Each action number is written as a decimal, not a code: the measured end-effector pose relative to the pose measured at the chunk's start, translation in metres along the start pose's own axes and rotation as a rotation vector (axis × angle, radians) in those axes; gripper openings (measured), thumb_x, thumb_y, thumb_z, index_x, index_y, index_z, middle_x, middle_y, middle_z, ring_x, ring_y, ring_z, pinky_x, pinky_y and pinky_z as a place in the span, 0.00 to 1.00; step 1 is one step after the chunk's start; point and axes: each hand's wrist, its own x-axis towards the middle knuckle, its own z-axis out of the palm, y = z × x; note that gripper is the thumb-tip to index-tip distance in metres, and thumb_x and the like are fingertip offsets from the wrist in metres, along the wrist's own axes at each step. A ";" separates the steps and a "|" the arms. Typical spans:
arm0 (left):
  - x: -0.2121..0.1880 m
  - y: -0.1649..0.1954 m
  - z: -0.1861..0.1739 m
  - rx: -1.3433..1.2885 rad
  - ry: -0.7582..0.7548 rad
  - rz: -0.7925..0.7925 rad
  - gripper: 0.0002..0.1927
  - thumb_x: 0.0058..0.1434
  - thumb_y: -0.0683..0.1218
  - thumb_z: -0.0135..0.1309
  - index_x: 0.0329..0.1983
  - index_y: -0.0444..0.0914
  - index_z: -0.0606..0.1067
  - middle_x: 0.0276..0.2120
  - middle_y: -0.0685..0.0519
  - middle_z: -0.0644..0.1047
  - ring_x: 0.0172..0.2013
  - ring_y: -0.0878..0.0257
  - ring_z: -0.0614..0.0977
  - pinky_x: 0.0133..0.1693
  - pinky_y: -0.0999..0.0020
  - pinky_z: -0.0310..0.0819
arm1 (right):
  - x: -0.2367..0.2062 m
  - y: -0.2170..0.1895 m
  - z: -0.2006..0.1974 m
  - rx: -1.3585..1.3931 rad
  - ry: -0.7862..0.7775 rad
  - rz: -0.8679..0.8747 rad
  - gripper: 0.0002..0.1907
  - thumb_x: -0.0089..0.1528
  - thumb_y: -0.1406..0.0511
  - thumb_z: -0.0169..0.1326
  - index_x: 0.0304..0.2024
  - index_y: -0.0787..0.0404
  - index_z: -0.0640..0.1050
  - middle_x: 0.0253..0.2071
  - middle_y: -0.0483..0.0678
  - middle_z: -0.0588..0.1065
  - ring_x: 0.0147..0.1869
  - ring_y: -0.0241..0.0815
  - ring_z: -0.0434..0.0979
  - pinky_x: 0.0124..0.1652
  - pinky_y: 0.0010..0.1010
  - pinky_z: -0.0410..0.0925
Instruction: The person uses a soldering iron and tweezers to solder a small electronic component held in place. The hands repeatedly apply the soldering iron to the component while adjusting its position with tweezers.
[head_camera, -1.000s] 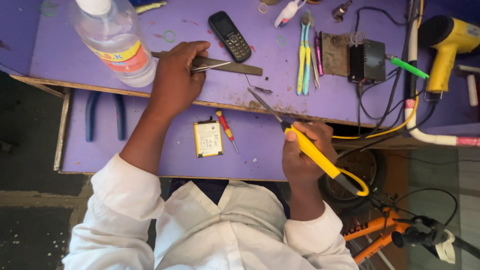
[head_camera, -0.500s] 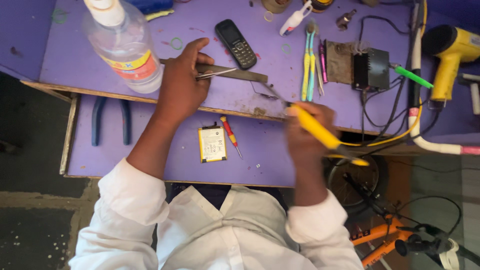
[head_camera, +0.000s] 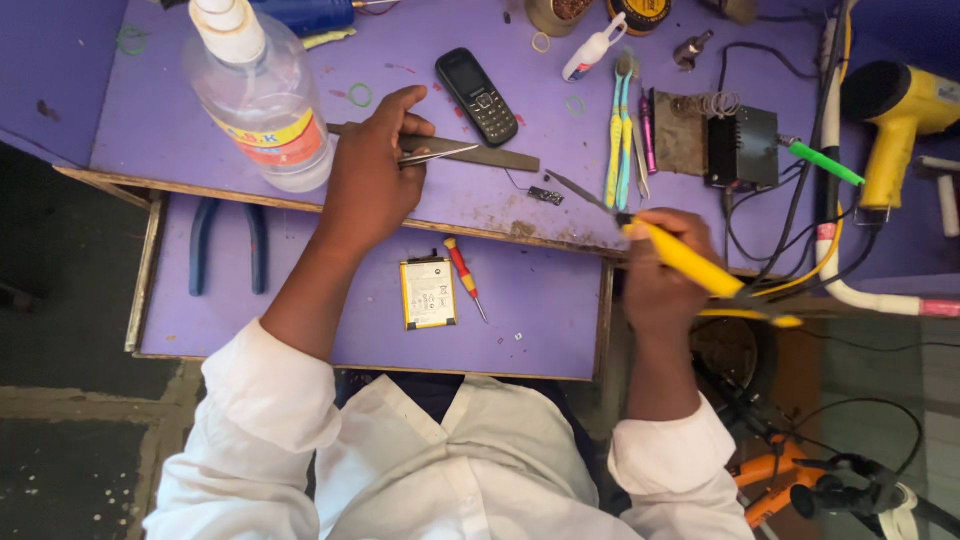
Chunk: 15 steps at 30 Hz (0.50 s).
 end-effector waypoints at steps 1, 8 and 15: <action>0.000 0.000 -0.001 0.015 -0.006 -0.011 0.33 0.56 0.28 0.54 0.67 0.35 0.67 0.45 0.46 0.83 0.41 0.59 0.87 0.45 0.66 0.80 | -0.002 0.003 -0.003 0.146 0.024 0.094 0.08 0.69 0.66 0.60 0.46 0.64 0.77 0.40 0.48 0.77 0.40 0.35 0.77 0.43 0.27 0.72; 0.000 0.013 -0.003 0.025 -0.022 -0.055 0.34 0.54 0.29 0.54 0.66 0.35 0.68 0.45 0.46 0.82 0.41 0.59 0.86 0.43 0.67 0.79 | 0.006 0.009 0.060 0.409 0.014 0.394 0.10 0.69 0.63 0.56 0.40 0.66 0.77 0.31 0.47 0.77 0.28 0.31 0.77 0.28 0.22 0.71; 0.002 0.012 -0.007 0.013 -0.025 -0.062 0.34 0.53 0.28 0.53 0.66 0.35 0.68 0.45 0.47 0.82 0.41 0.59 0.86 0.45 0.67 0.79 | 0.025 0.028 0.023 0.298 0.106 0.497 0.10 0.71 0.63 0.56 0.40 0.65 0.78 0.27 0.45 0.75 0.25 0.31 0.73 0.25 0.22 0.65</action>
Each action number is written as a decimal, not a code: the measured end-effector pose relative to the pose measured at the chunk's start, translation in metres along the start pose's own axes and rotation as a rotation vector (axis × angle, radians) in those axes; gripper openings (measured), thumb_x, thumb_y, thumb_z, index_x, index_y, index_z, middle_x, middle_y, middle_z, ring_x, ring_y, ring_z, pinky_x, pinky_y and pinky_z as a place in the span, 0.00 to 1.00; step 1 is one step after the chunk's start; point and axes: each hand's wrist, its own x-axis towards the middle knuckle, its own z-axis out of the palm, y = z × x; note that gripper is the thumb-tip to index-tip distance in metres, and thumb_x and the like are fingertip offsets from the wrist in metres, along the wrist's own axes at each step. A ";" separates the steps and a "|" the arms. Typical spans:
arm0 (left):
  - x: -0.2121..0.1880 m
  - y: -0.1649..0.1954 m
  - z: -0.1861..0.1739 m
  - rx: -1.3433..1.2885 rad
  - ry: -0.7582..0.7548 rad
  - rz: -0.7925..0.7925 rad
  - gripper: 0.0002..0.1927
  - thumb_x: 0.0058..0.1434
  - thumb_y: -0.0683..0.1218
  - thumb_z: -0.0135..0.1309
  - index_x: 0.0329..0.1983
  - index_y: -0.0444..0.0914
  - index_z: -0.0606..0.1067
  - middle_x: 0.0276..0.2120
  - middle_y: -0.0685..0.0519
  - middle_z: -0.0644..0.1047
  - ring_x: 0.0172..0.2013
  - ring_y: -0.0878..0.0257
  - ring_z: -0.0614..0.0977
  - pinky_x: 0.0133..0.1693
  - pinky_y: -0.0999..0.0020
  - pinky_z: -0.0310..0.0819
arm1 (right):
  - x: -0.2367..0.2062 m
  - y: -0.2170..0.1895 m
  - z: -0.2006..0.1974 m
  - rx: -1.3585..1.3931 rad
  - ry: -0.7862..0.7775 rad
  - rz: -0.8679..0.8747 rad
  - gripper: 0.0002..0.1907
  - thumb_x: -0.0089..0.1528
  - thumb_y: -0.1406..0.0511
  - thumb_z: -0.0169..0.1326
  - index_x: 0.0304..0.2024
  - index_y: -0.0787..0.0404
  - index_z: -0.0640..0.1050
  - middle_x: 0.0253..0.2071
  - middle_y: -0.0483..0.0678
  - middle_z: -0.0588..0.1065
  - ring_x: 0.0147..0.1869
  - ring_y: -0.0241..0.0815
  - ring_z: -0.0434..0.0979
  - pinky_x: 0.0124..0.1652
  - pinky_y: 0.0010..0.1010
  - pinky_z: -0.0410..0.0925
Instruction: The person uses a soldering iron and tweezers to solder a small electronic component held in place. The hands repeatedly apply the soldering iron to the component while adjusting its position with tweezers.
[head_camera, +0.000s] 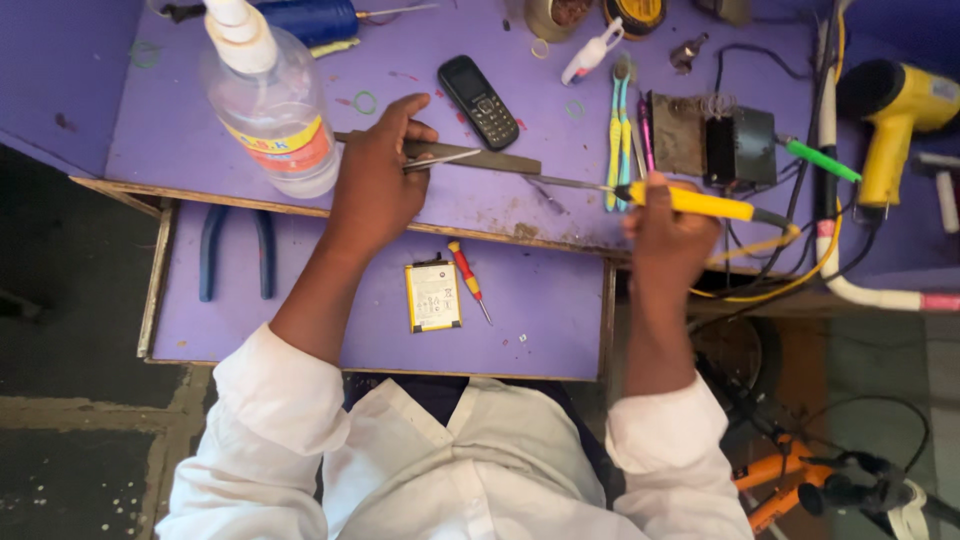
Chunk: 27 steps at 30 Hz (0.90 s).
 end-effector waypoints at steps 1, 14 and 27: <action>0.000 0.000 0.000 -0.009 0.005 0.017 0.35 0.53 0.28 0.52 0.66 0.35 0.67 0.45 0.46 0.82 0.42 0.58 0.86 0.45 0.67 0.79 | -0.001 -0.001 -0.001 0.090 0.002 -0.019 0.09 0.71 0.64 0.56 0.41 0.65 0.78 0.29 0.45 0.75 0.25 0.31 0.73 0.25 0.22 0.65; 0.001 -0.007 0.002 0.015 0.008 0.039 0.35 0.51 0.27 0.52 0.65 0.34 0.68 0.45 0.44 0.82 0.43 0.56 0.86 0.46 0.65 0.79 | -0.025 -0.048 0.004 -0.378 -0.371 -1.125 0.05 0.60 0.65 0.61 0.34 0.57 0.77 0.27 0.43 0.73 0.33 0.47 0.72 0.51 0.47 0.68; -0.002 -0.010 0.007 0.027 0.042 0.054 0.31 0.54 0.30 0.56 0.63 0.34 0.70 0.44 0.47 0.82 0.39 0.59 0.85 0.42 0.68 0.78 | -0.021 -0.032 -0.041 -0.419 -0.396 -1.111 0.04 0.57 0.68 0.59 0.33 0.57 0.76 0.32 0.45 0.75 0.35 0.50 0.73 0.49 0.47 0.67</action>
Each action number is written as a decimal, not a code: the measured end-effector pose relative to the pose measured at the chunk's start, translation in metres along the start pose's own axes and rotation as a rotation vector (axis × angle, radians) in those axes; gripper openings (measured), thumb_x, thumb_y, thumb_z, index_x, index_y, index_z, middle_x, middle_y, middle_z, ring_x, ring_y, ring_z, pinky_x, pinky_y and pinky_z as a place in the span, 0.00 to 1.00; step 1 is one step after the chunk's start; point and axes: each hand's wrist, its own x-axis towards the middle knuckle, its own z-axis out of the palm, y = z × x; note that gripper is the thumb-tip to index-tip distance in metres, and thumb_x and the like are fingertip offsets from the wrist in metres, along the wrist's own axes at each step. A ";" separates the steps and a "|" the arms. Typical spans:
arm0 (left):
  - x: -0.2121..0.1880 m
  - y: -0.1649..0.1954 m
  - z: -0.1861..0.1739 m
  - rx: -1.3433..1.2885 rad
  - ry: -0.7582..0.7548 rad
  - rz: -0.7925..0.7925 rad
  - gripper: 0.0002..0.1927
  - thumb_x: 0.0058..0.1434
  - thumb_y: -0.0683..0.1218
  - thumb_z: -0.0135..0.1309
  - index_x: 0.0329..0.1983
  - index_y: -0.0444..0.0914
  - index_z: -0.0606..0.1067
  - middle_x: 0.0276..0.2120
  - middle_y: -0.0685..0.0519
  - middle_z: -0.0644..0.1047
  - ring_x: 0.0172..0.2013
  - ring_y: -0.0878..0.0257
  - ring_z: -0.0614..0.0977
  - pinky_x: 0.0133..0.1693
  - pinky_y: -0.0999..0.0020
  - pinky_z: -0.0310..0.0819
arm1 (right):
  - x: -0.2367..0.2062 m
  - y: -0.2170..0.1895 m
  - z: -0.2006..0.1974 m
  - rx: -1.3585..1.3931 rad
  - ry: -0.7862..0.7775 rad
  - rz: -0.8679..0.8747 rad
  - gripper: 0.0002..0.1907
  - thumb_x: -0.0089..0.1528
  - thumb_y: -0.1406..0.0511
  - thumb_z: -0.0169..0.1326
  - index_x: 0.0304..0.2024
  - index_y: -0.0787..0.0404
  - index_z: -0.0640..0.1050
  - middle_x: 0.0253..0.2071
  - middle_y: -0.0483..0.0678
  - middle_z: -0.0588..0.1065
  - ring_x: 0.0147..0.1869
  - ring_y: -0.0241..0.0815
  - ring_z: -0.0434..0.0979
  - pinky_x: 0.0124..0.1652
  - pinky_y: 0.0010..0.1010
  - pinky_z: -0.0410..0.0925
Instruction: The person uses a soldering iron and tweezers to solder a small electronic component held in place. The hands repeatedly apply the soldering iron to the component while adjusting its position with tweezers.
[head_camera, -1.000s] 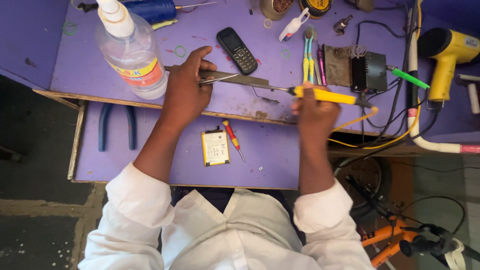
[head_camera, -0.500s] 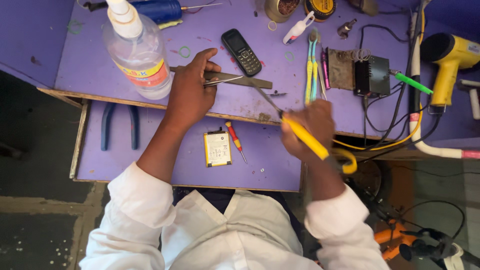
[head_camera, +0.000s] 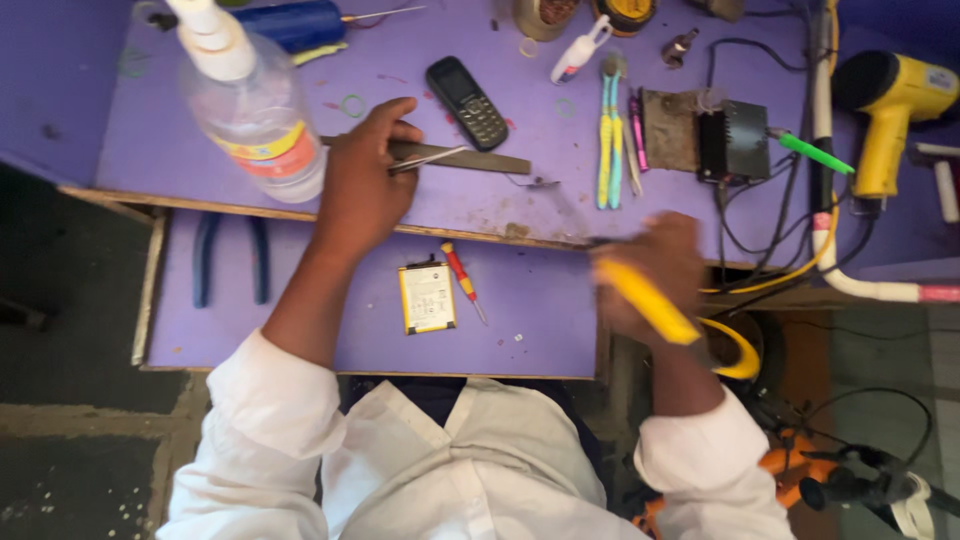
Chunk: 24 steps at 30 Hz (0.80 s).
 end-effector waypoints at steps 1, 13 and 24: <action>0.000 0.000 0.001 -0.017 0.017 0.013 0.29 0.55 0.31 0.57 0.62 0.34 0.71 0.44 0.47 0.81 0.38 0.59 0.85 0.40 0.68 0.78 | -0.018 0.000 -0.011 -0.053 0.098 0.104 0.03 0.62 0.68 0.56 0.33 0.56 0.74 0.36 0.46 0.77 0.40 0.52 0.77 0.53 0.47 0.71; -0.001 0.078 0.089 0.165 -0.138 0.155 0.05 0.60 0.45 0.63 0.39 0.43 0.83 0.33 0.48 0.76 0.34 0.50 0.80 0.35 0.55 0.73 | -0.137 -0.028 -0.028 0.609 0.981 0.798 0.25 0.67 0.53 0.64 0.52 0.63 0.71 0.37 0.49 0.69 0.36 0.39 0.72 0.47 0.33 0.73; -0.001 0.059 0.095 0.286 -0.393 0.230 0.09 0.57 0.42 0.63 0.41 0.42 0.83 0.37 0.48 0.74 0.38 0.50 0.80 0.39 0.55 0.73 | -0.168 -0.044 -0.035 0.699 0.994 0.910 0.24 0.65 0.56 0.66 0.51 0.64 0.71 0.43 0.48 0.70 0.40 0.39 0.74 0.47 0.35 0.73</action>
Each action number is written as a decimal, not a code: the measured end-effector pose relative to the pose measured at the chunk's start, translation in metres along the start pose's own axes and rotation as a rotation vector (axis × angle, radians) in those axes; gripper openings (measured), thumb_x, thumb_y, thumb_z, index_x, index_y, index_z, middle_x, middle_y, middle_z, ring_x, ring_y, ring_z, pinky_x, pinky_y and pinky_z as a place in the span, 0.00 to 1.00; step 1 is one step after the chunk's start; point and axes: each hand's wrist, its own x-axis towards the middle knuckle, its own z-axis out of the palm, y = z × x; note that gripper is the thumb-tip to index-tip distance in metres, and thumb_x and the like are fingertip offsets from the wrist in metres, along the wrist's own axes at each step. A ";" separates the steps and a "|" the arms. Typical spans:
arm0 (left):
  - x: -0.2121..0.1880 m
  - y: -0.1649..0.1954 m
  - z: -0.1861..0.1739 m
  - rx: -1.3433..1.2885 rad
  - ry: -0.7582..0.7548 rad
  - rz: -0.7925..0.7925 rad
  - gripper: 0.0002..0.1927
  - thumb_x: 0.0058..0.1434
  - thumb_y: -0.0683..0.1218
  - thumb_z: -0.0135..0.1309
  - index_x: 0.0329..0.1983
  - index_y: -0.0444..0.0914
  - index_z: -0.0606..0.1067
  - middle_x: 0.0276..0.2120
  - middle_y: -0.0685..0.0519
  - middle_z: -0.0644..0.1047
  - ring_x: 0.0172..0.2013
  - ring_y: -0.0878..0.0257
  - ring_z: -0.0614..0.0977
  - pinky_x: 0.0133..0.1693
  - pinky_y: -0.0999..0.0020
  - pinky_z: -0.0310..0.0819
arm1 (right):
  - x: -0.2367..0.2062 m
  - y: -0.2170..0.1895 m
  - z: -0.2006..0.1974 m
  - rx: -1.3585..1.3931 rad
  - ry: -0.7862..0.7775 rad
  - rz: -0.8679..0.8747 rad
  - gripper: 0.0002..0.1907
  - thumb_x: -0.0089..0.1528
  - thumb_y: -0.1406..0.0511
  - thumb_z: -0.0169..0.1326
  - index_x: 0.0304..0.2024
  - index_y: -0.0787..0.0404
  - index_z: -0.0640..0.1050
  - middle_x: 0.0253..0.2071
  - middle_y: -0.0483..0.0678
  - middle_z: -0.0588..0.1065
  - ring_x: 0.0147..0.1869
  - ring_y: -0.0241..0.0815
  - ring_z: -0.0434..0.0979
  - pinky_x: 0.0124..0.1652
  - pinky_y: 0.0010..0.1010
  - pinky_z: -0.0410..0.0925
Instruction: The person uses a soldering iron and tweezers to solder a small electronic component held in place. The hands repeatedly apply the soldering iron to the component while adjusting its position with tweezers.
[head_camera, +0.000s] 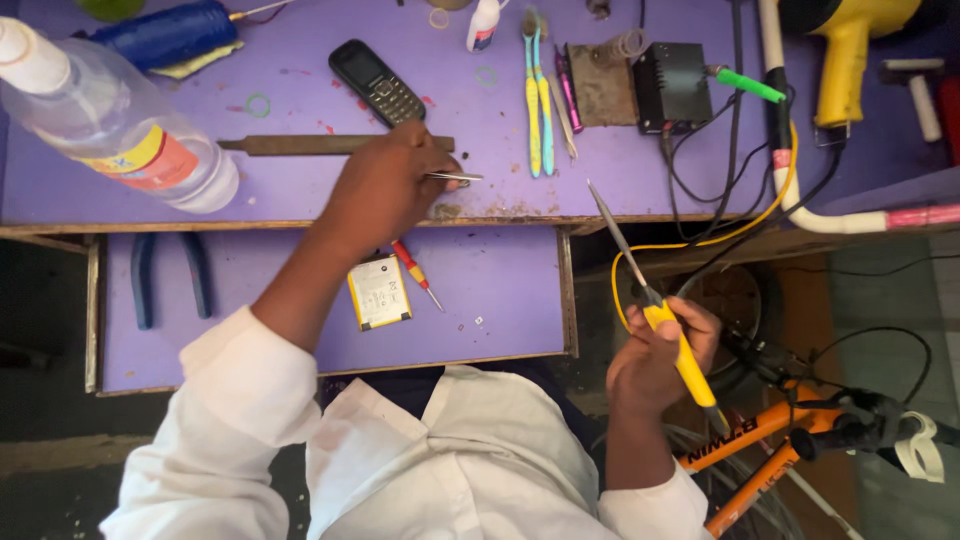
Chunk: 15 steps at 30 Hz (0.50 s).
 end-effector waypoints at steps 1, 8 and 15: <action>-0.004 -0.002 -0.005 -0.020 0.000 0.002 0.09 0.57 0.42 0.63 0.41 0.42 0.83 0.38 0.48 0.75 0.38 0.50 0.80 0.40 0.56 0.73 | -0.001 0.003 0.001 -0.071 -0.032 -0.028 0.25 0.64 0.56 0.67 0.51 0.64 0.70 0.43 0.48 0.71 0.40 0.39 0.74 0.47 0.34 0.73; -0.021 -0.021 -0.035 -0.130 -0.031 -0.033 0.11 0.57 0.41 0.65 0.44 0.38 0.79 0.39 0.48 0.76 0.39 0.52 0.80 0.40 0.59 0.73 | 0.002 0.033 0.020 -0.246 -0.187 -0.176 0.35 0.63 0.45 0.64 0.54 0.66 0.70 0.42 0.51 0.74 0.38 0.38 0.75 0.42 0.27 0.71; -0.025 -0.034 -0.033 -0.225 0.094 -0.085 0.13 0.57 0.43 0.69 0.41 0.36 0.78 0.36 0.48 0.74 0.34 0.55 0.76 0.37 0.61 0.70 | 0.019 0.057 0.037 -0.244 -0.118 -0.285 0.38 0.61 0.40 0.60 0.52 0.67 0.72 0.42 0.49 0.73 0.31 0.35 0.71 0.31 0.22 0.67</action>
